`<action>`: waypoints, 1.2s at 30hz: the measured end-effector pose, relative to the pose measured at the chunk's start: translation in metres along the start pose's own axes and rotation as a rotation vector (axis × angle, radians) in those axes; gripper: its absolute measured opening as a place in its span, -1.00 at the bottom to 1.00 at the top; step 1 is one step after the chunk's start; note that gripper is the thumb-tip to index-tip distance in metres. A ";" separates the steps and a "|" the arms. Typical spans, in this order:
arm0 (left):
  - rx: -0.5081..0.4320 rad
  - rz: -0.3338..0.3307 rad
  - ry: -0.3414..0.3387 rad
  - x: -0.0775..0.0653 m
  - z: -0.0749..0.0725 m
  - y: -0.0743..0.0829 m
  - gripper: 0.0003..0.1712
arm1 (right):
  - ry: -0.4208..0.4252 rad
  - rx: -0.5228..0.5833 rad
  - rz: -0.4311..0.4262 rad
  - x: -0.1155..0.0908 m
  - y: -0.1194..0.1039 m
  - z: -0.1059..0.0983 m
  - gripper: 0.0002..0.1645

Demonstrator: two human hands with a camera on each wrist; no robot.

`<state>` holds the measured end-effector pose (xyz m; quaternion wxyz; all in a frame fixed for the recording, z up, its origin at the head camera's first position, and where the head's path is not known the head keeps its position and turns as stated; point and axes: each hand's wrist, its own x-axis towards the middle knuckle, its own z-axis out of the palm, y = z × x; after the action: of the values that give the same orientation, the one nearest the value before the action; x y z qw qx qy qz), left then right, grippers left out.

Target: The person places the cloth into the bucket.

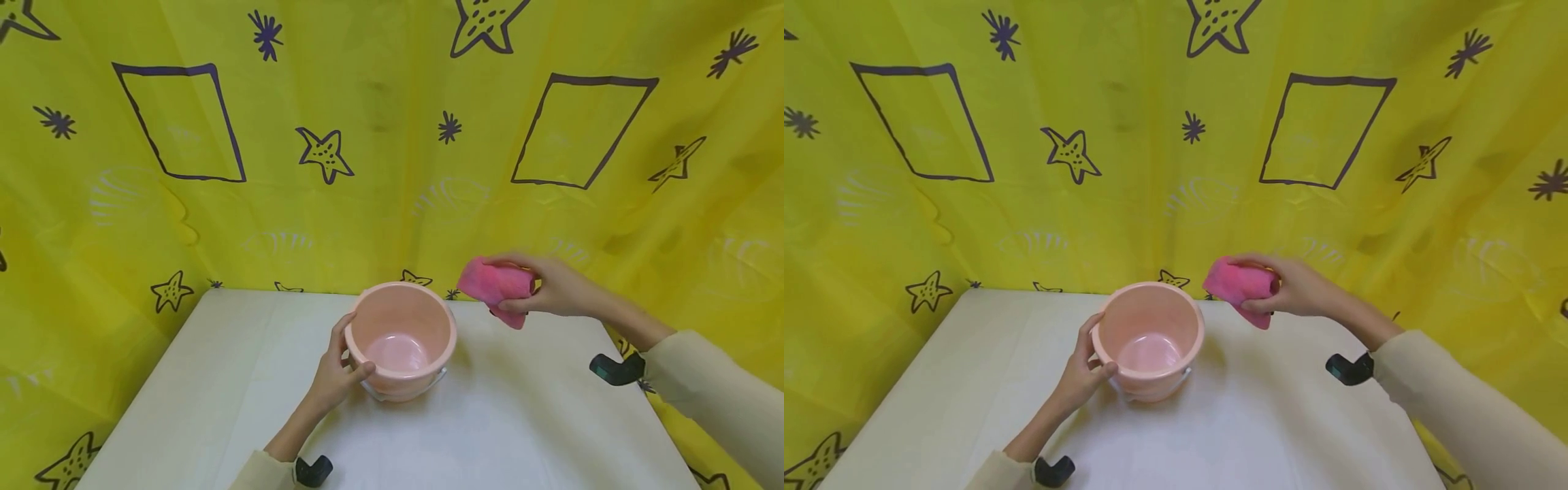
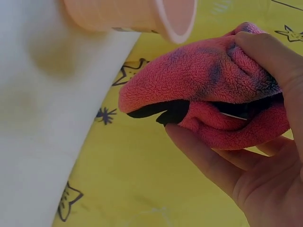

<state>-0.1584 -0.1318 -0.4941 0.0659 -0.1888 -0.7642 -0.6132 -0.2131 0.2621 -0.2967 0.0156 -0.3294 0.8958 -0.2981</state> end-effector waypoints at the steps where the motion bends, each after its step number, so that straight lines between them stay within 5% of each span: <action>1: 0.002 0.000 0.000 0.000 0.000 0.000 0.10 | -0.007 -0.004 -0.004 0.004 -0.003 -0.001 -0.19; 17: -0.006 -0.002 0.005 0.000 0.002 0.000 0.12 | -0.118 -0.007 -0.063 0.066 -0.044 0.006 -0.17; 36: 0.000 -0.011 0.022 -0.002 0.002 0.001 0.11 | -0.291 -0.018 -0.086 0.123 -0.062 0.056 -0.22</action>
<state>-0.1561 -0.1301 -0.4946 0.0708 -0.1780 -0.7644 -0.6156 -0.2611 0.1219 -0.2880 0.1296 -0.4073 0.8718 -0.2394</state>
